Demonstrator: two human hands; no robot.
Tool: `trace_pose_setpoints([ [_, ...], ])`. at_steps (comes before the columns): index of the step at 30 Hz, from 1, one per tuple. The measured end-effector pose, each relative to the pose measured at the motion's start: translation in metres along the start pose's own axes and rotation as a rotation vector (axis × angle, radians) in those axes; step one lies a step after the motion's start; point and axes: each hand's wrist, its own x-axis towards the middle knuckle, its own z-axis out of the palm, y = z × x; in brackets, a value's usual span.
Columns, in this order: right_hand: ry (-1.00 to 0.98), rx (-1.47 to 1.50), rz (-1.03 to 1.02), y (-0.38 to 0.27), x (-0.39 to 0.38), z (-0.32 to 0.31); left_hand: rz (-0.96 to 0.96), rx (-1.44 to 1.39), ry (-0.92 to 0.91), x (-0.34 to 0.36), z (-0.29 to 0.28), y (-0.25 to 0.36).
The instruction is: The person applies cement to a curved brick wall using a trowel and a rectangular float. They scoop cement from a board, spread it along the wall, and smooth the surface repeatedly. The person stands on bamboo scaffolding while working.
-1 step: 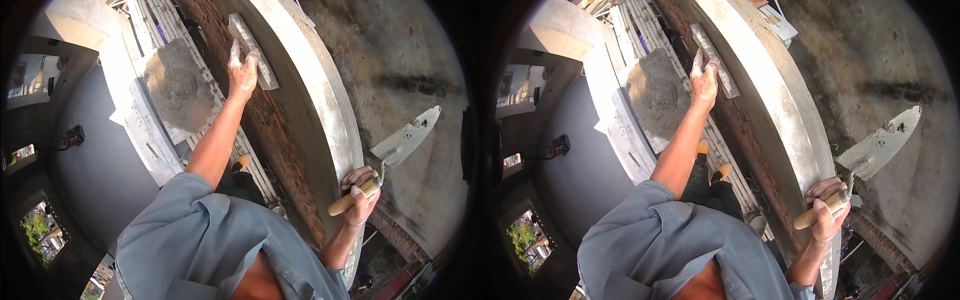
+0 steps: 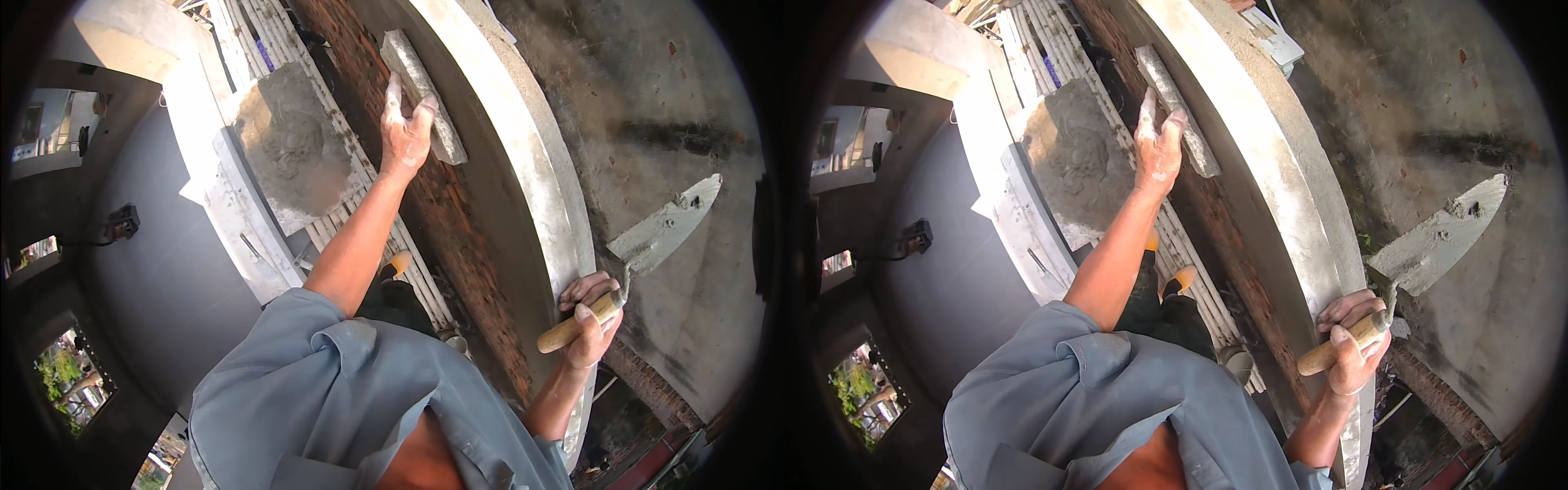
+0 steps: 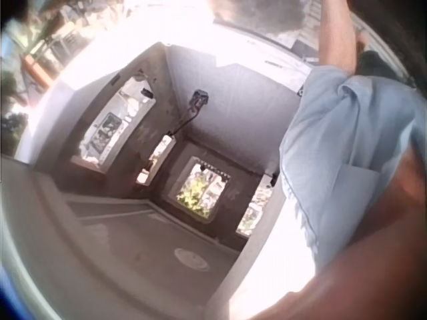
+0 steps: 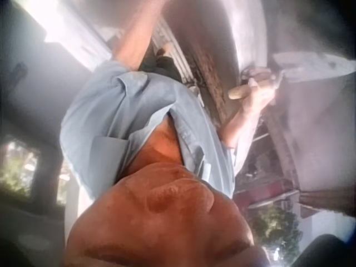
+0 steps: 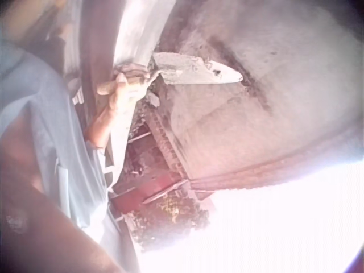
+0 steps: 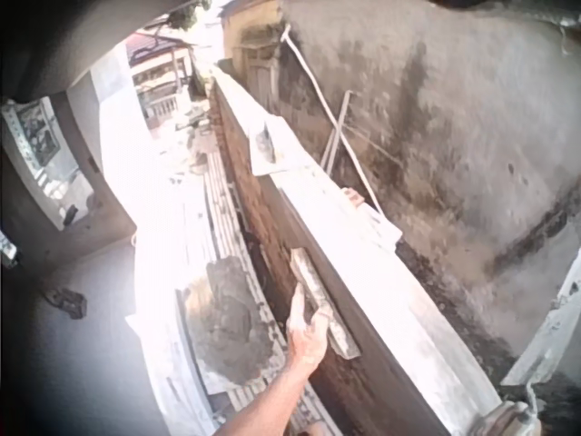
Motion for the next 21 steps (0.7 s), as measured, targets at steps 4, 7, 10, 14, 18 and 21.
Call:
trace_pose_setpoints([
  [4,0.001,-0.005,-0.017,0.001,0.002,0.004,-0.051,0.181,-0.100,-0.066,0.007,-0.043],
  [7,-0.005,0.015,-0.028,0.002,0.003,0.004,-0.074,0.084,0.028,-0.023,-0.006,-0.066],
  [10,-0.008,0.017,-0.026,0.004,0.002,0.003,0.097,0.036,0.094,0.038,-0.017,-0.059],
  [14,-0.002,0.004,-0.030,0.004,0.003,0.001,0.089,-0.074,-0.124,-0.024,-0.005,-0.045],
  [18,-0.029,-0.007,-0.028,0.005,0.003,-0.001,0.351,0.300,-0.145,-0.143,0.035,-0.034],
  [21,-0.047,0.009,-0.030,0.005,0.003,-0.002,0.586,0.359,-0.090,-0.135,0.047,-0.006],
])
